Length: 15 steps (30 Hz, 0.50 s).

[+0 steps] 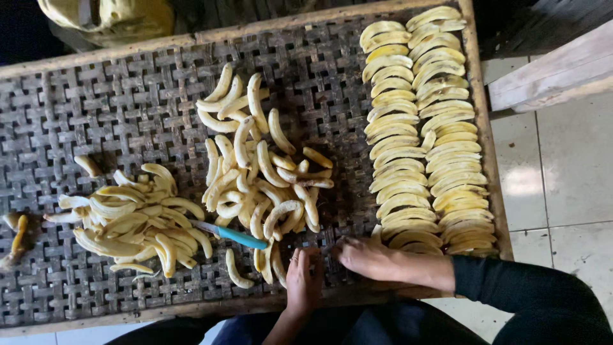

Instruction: The person sits on the floor at a woven bamboo tray holding piles of peeled banana pieces. They pick up banana pieces, use a small knife to trim and peel remaining skin and tips, and arrange the trimmed banana halves in neat rows along the right edge of the tray.

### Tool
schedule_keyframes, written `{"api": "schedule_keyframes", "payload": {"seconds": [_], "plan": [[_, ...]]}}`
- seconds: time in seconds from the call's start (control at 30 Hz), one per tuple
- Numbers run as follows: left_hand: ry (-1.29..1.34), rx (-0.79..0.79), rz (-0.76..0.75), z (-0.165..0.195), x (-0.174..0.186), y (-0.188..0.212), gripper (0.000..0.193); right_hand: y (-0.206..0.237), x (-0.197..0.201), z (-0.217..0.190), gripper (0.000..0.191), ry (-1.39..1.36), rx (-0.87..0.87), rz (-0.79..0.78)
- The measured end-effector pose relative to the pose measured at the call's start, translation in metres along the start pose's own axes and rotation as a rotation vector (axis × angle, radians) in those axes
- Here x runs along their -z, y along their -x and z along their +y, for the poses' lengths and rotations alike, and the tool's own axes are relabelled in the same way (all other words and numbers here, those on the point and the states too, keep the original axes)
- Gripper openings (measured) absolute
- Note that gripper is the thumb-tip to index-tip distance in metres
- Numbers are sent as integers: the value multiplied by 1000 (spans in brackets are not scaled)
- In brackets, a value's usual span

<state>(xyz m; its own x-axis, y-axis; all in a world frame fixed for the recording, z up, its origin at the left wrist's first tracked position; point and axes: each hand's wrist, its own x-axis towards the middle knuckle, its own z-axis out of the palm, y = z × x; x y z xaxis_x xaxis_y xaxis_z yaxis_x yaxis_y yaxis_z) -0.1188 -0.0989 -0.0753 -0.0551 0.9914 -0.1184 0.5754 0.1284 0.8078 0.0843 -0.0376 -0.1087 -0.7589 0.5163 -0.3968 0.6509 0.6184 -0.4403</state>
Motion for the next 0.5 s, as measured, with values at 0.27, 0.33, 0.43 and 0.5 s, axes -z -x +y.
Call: {"api": "schedule_keyframes", "payload": {"seconds": [0.27,0.33,0.43,0.5], "plan": [[-141,-57,-283,0,-13,-29,41,-50,142,122,11,-680,-174,517],[-160,42,-364,-1,-17,-29,43,-64,193,189,6,-556,-94,1016],[-196,112,-404,-10,-26,-29,46,-81,247,265,7,-493,-409,1319],[-189,127,-405,-21,-35,-29,48,-92,267,299,8,-409,-308,1508]]}}
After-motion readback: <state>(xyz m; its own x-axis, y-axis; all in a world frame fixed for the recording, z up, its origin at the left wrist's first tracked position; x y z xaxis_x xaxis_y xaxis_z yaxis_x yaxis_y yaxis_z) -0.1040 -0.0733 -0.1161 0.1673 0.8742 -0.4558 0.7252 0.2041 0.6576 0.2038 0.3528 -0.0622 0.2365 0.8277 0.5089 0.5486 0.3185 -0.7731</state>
